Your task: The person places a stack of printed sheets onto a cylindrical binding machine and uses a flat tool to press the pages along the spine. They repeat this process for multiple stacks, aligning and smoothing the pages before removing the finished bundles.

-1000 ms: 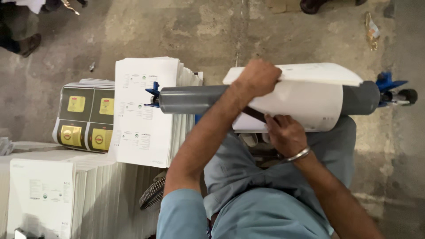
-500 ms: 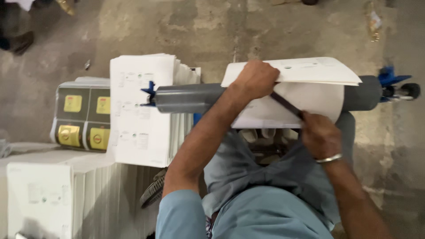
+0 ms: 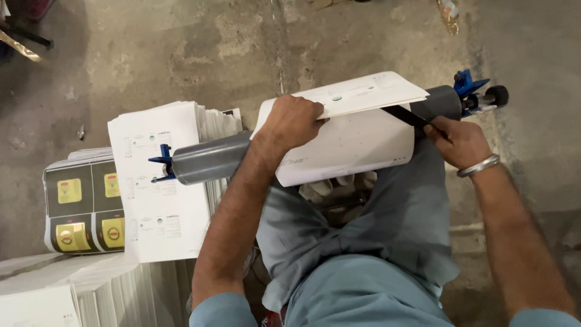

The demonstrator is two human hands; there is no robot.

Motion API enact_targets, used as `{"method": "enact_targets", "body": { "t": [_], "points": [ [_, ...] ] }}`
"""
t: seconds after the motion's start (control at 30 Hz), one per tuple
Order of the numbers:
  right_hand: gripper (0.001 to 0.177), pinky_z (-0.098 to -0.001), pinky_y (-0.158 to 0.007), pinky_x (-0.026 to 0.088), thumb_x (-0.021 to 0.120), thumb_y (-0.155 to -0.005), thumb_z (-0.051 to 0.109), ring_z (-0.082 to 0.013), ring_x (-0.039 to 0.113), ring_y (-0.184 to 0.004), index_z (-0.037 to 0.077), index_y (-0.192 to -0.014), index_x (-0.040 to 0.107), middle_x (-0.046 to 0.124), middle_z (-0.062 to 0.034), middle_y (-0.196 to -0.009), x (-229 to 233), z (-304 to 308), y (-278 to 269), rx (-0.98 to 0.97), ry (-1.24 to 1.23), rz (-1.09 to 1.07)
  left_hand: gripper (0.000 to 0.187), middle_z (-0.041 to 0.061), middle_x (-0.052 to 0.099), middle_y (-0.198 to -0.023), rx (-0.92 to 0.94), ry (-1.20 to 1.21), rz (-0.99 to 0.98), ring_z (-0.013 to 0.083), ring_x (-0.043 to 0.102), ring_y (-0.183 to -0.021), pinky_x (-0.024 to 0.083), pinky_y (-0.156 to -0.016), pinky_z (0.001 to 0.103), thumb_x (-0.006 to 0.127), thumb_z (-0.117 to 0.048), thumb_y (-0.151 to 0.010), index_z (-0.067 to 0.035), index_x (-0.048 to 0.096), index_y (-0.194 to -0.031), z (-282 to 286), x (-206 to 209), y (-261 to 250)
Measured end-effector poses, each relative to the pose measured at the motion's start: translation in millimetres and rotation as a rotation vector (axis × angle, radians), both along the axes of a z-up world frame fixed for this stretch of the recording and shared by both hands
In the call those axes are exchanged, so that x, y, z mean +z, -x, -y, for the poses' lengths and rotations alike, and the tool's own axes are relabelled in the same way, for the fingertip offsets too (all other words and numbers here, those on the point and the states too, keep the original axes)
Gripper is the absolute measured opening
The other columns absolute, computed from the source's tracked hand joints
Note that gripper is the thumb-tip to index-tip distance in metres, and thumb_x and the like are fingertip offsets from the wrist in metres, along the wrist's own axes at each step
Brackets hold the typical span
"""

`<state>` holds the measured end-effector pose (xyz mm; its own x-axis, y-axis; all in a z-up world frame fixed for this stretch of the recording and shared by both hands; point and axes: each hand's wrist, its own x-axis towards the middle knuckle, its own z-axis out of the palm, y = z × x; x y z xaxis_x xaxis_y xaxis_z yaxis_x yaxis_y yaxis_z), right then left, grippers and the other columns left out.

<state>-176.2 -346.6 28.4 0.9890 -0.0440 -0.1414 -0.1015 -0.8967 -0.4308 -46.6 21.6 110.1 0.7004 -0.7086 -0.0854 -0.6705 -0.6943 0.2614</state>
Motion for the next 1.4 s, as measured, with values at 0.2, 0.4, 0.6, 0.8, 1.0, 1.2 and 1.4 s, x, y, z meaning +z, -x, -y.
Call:
{"method": "enact_targets", "body": {
  "t": [0.2, 0.4, 0.6, 0.8, 1.0, 1.2, 1.4],
  "points": [
    [0.027, -0.0498, -0.068, 0.053, 0.063, -0.103, 0.033, -0.0411, 0.067, -0.075, 0.007, -0.101, 0.071, 0.067, -0.0205, -0.077, -8.8, 1.7, 19.4, -0.023, 0.039, 0.041, 0.019, 0.016, 0.073, -0.08, -0.006, -0.002, 0.012, 0.0378, 0.07, -0.08, 0.054, -0.07, 0.051, 0.069, -0.027, -0.085, -0.009, 0.074, -0.084, 1.5, 10.5, 11.0],
    [0.027, -0.0483, -0.067, 0.053, 0.063, -0.1, 0.034, -0.0391, 0.067, -0.072, 0.009, -0.099, 0.071, 0.068, -0.0186, -0.076, -11.8, 9.0, 22.3, 0.047, -0.002, 0.071, 0.022, 0.016, 0.073, -0.08, 0.012, -0.022, -0.034, 0.0369, 0.071, -0.079, 0.054, -0.07, 0.05, 0.069, -0.029, -0.087, -0.007, 0.074, -0.084, 2.0, 21.4, 27.2],
    [0.029, -0.0461, -0.071, 0.055, 0.064, -0.104, 0.034, -0.0382, 0.068, -0.08, 0.007, -0.097, 0.07, 0.069, -0.0164, -0.085, -18.0, -7.6, 4.5, 0.097, -0.024, 0.105, 0.02, 0.015, 0.073, -0.081, 0.019, -0.018, -0.006, 0.0366, 0.071, -0.079, 0.054, -0.069, 0.05, 0.07, -0.028, -0.086, -0.008, 0.074, -0.085, 2.4, 18.2, 28.5],
    [0.025, -0.0447, -0.064, 0.055, 0.069, -0.094, 0.034, -0.0346, 0.069, -0.071, 0.011, -0.103, 0.074, 0.07, -0.0131, -0.082, -19.3, -5.4, 32.4, 0.093, -0.15, 0.052, 0.018, 0.014, 0.073, -0.079, 0.006, 0.036, 0.032, 0.0368, 0.071, -0.078, 0.054, -0.068, 0.051, 0.07, -0.026, -0.084, -0.008, 0.073, -0.08, 0.3, 12.7, 27.2],
    [0.029, -0.0421, -0.057, 0.051, 0.078, -0.086, 0.04, -0.0288, 0.063, -0.061, 0.013, -0.097, 0.074, 0.063, -0.0083, -0.07, -15.7, -6.6, 32.6, 0.229, 0.101, 0.276, 0.017, 0.014, 0.074, -0.082, 0.017, -0.014, -0.004, 0.0373, 0.071, -0.078, 0.054, -0.066, 0.051, 0.069, -0.024, -0.084, -0.007, 0.072, -0.082, 2.6, 9.1, 32.9],
    [0.032, -0.042, -0.059, 0.052, 0.076, -0.089, 0.037, -0.0279, 0.065, -0.065, 0.012, -0.072, 0.066, 0.064, -0.006, -0.069, -3.5, -14.0, 9.5, 0.466, 0.121, 0.384, 0.019, 0.015, 0.073, -0.084, 0.016, 0.065, 0.048, 0.0369, 0.071, -0.079, 0.055, -0.068, 0.05, 0.071, -0.025, -0.084, -0.006, 0.071, -0.083, 1.3, 11.0, 36.1],
    [0.03, -0.0408, -0.049, 0.052, 0.077, -0.078, 0.04, -0.0273, 0.063, -0.054, 0.011, -0.073, 0.071, 0.066, -0.0097, -0.067, -12.3, -5.5, 48.4, 0.621, 0.204, 0.283, 0.018, 0.013, 0.073, -0.093, 0.06, -0.055, 0.034, 0.0319, 0.072, -0.086, 0.058, -0.071, 0.047, 0.072, -0.018, -0.084, -0.003, 0.07, -0.093, 7.7, 1.9, 48.0]
  ]
}}
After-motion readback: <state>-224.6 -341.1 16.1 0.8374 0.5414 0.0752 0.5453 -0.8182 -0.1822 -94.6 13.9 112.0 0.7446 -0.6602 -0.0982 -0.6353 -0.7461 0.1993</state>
